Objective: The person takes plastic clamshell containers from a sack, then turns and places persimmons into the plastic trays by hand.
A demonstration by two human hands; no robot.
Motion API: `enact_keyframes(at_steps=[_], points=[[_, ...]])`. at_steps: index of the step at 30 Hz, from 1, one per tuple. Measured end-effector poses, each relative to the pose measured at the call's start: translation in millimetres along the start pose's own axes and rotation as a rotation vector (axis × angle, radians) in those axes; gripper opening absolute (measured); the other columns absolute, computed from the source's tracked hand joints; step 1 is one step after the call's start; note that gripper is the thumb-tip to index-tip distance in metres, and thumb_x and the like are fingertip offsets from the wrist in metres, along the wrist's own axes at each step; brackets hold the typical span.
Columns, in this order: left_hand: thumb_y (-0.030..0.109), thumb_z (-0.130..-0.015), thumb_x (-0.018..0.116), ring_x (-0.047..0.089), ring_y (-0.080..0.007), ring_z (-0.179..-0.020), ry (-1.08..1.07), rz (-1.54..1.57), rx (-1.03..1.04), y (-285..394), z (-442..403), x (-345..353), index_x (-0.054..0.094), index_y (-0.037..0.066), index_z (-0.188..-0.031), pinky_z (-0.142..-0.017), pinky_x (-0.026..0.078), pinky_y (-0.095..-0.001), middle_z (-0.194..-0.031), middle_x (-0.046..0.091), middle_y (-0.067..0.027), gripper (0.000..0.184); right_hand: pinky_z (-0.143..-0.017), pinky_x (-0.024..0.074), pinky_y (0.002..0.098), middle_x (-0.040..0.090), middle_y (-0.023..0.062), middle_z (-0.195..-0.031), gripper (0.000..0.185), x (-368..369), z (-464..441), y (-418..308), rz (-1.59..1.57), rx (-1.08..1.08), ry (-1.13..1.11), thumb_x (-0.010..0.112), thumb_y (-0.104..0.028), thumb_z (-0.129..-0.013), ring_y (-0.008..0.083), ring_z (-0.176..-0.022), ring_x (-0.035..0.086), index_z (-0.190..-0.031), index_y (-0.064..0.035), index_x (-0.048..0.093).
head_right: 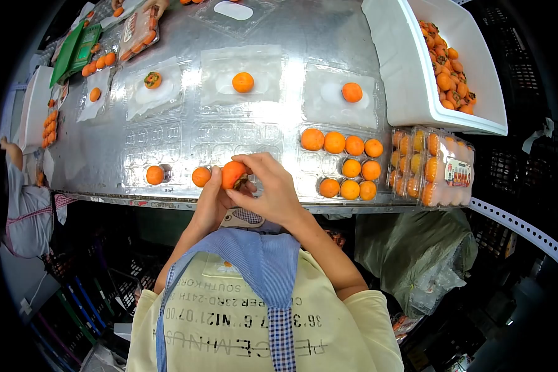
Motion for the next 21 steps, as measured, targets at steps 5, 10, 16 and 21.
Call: enact_keyframes(at_steps=[5, 10, 16, 21], points=[[0.058, -0.095, 0.019, 0.056, -0.0162, -0.059, -0.031, 0.086, -0.136, 10, 4, 1, 0.051, 0.002, -0.107, -0.052, 0.05, -0.0293, -0.073, 0.054, -0.0077, 0.066, -0.073, 0.0467, 0.0271, 0.057, 0.0078, -0.097, 0.045, -8, 1, 4, -0.129, 0.052, -0.082, 0.074, -0.015, -0.07, 0.0178, -0.085, 0.058, -0.111, -0.0039, 0.06], [0.06, -0.093, 0.021, 0.051, -0.0145, -0.048, -0.03, -0.007, -0.218, 6, 5, 3, 0.051, 0.004, -0.097, -0.046, 0.048, -0.0282, -0.059, 0.047, -0.0033, 0.064, -0.066, 0.0463, 0.0253, 0.059, 0.0065, -0.09, 0.032, -13, -2, 6, -0.24, 0.137, -0.159, 0.073, -0.021, -0.074, 0.0149, -0.074, 0.058, -0.101, -0.0055, 0.065], [0.056, -0.094, 0.03, 0.051, -0.0114, -0.049, 0.017, -0.421, -0.206, -1, 7, -7, 0.061, -0.002, -0.083, -0.047, 0.041, -0.0243, -0.054, 0.05, -0.0032, 0.066, -0.058, 0.0459, 0.0262, 0.062, 0.0072, -0.081, 0.032, -26, -9, 9, -0.201, 0.272, -0.407, 0.075, -0.025, -0.072, 0.0139, -0.066, 0.057, -0.092, -0.0034, 0.065], [0.056, -0.094, 0.032, 0.05, -0.0103, -0.049, -0.001, -0.509, -0.202, 0, 7, -9, 0.062, -0.001, -0.079, -0.047, 0.039, -0.0241, -0.056, 0.052, -0.0035, 0.066, -0.059, 0.0474, 0.0267, 0.063, 0.0086, -0.082, 0.032, -27, -10, 6, -0.197, 0.299, -0.449, 0.075, -0.025, -0.072, 0.0153, -0.068, 0.058, -0.094, -0.003, 0.065]])
Point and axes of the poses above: each hand's wrist, its own z-axis away from the middle knuckle, its own x-axis out of the palm, y = z × x, the point moved 1 cm from there along -z, towards the middle knuckle
